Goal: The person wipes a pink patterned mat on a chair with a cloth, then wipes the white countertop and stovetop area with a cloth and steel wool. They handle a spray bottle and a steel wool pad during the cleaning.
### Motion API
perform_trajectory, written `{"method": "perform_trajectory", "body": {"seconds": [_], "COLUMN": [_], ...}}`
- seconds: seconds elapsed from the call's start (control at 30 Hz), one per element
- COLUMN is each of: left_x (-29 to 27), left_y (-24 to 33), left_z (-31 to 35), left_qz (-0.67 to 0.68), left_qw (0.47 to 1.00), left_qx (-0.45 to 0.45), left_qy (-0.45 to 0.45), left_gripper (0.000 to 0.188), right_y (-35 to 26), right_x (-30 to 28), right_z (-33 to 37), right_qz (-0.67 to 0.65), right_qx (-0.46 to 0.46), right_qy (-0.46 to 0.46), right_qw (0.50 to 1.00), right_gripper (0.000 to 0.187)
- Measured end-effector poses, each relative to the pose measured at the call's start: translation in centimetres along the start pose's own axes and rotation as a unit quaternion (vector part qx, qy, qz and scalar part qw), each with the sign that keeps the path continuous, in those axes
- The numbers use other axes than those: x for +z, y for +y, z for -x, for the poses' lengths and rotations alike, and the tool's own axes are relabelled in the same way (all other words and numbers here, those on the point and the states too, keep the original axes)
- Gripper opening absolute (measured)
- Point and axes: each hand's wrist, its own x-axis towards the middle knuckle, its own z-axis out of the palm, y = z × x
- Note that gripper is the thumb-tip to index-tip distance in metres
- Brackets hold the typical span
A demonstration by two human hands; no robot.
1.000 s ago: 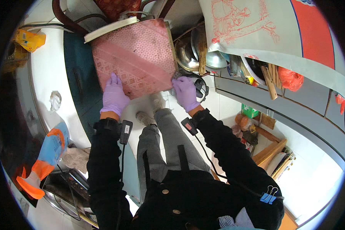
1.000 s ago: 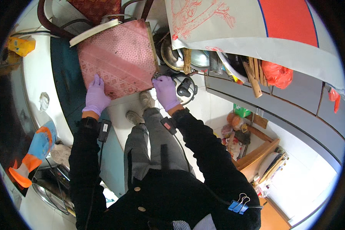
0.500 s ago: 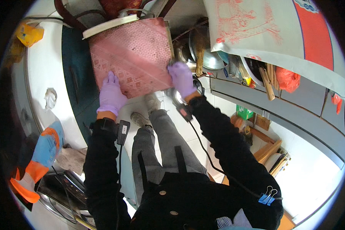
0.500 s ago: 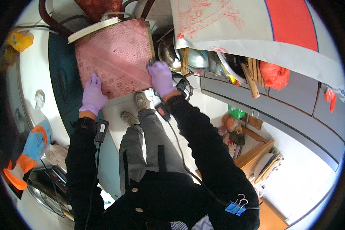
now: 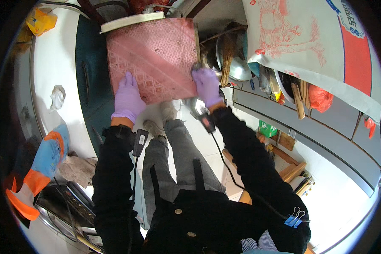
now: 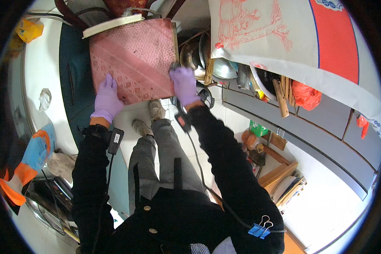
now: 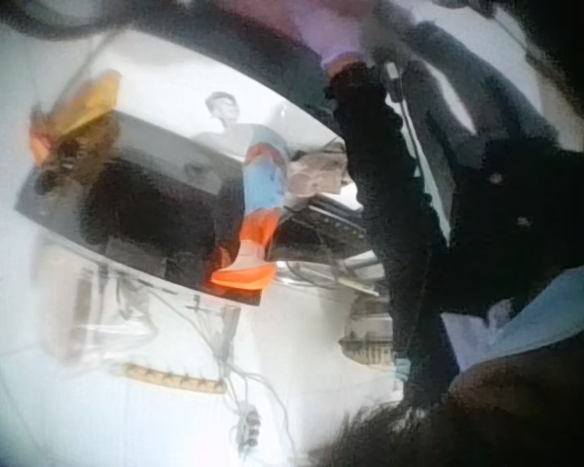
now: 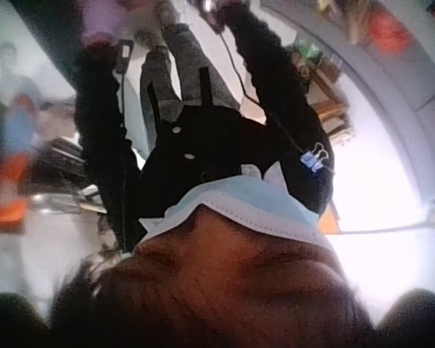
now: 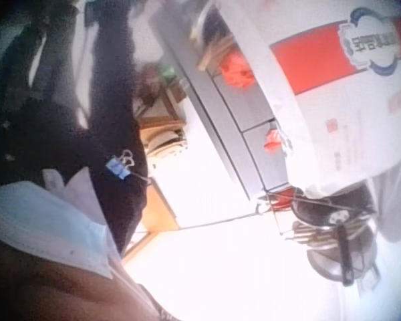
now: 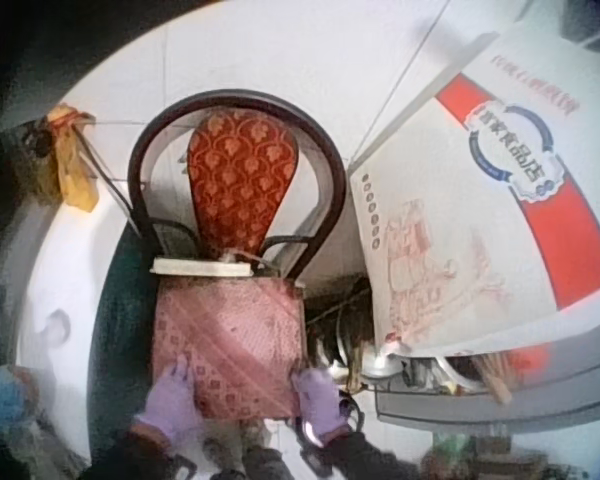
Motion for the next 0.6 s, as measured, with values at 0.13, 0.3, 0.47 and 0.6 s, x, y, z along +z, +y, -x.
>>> {"method": "perform_trajectory", "body": {"seconds": [0.13, 0.3, 0.47, 0.6], "left_x": [-0.2, -0.1, -0.4, -0.7], "left_y": [0.1, 0.2, 0.3, 0.6], "left_z": [0.0, 0.2, 0.0, 0.0], "left_qz": [0.026, 0.018, 0.014, -0.008], "left_qw": [1.0, 1.0, 0.999, 1.0], "left_qx": [-0.004, -0.012, -0.018, -0.006], "left_qy": [-0.002, -0.014, -0.037, -0.025], "left_gripper": [0.083, 0.084, 0.085, 0.086], "right_y": [-0.3, 0.7, -1.0, -1.1], "right_x": [-0.7, 0.0, -0.8, -1.2], "right_z": [2.8, -0.4, 0.7, 2.8], "right_qz": [-0.015, -0.07, -0.012, -0.039], "right_qx": [-0.009, 0.007, -0.005, -0.05], "right_qy": [-0.071, 0.028, -0.04, -0.026], "right_qw": [0.997, 0.997, 0.999, 0.998], "right_gripper": [0.013, 0.013, 0.013, 0.012]}}
